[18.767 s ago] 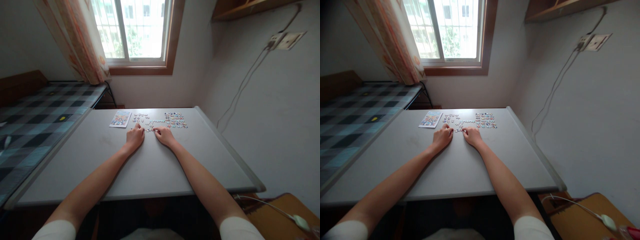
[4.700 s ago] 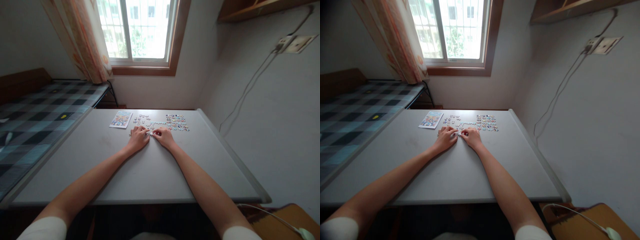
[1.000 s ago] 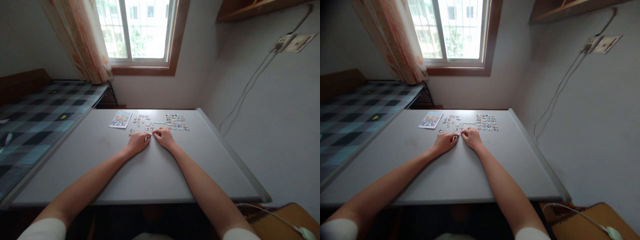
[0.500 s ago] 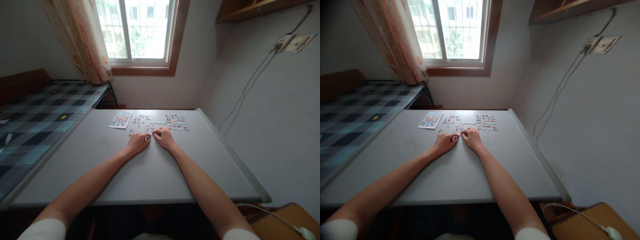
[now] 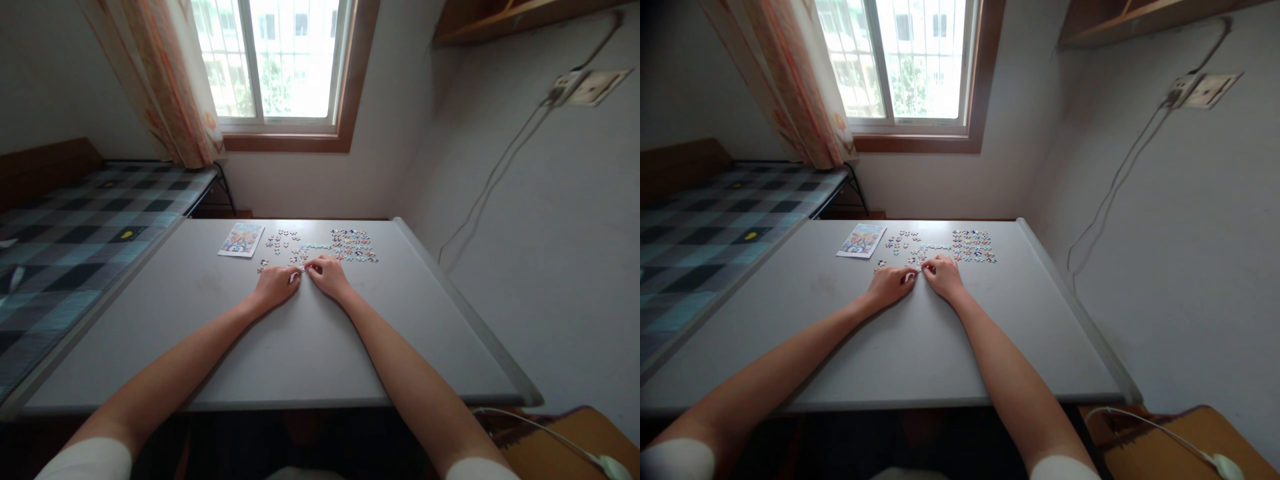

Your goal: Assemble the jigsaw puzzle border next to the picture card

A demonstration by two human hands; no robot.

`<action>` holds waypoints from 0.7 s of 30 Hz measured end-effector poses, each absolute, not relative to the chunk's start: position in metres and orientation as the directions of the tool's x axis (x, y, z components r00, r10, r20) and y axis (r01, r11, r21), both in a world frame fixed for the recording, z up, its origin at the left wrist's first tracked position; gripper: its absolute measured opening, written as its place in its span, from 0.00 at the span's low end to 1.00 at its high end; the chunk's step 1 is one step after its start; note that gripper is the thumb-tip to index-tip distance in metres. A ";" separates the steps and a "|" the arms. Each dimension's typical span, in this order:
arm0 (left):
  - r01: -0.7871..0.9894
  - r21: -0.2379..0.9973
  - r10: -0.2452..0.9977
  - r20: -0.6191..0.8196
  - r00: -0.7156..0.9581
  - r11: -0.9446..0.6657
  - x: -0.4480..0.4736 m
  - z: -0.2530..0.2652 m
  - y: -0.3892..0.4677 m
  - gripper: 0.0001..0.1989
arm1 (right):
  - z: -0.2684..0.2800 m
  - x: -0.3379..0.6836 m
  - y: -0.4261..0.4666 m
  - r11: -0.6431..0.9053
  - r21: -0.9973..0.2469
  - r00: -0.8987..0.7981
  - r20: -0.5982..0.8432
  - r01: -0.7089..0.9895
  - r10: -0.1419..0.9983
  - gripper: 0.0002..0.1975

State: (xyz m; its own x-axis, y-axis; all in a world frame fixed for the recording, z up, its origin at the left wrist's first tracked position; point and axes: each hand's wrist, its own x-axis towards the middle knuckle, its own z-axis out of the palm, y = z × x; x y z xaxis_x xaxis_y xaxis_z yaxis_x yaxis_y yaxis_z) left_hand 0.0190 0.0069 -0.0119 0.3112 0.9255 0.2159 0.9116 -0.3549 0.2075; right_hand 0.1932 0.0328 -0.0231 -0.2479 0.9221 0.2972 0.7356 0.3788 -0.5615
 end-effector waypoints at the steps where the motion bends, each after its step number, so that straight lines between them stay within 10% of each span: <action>1: 0.911 0.208 0.926 0.215 0.312 -0.355 0.019 -0.012 0.007 0.16 | -0.023 0.193 0.033 0.379 -0.561 -0.248 0.297 0.736 0.922 0.09; 21: 0.914 0.197 0.924 0.218 0.313 -0.356 0.019 -0.012 0.006 0.16 | -0.023 0.193 0.033 0.381 -0.570 -0.248 0.300 0.728 0.921 0.09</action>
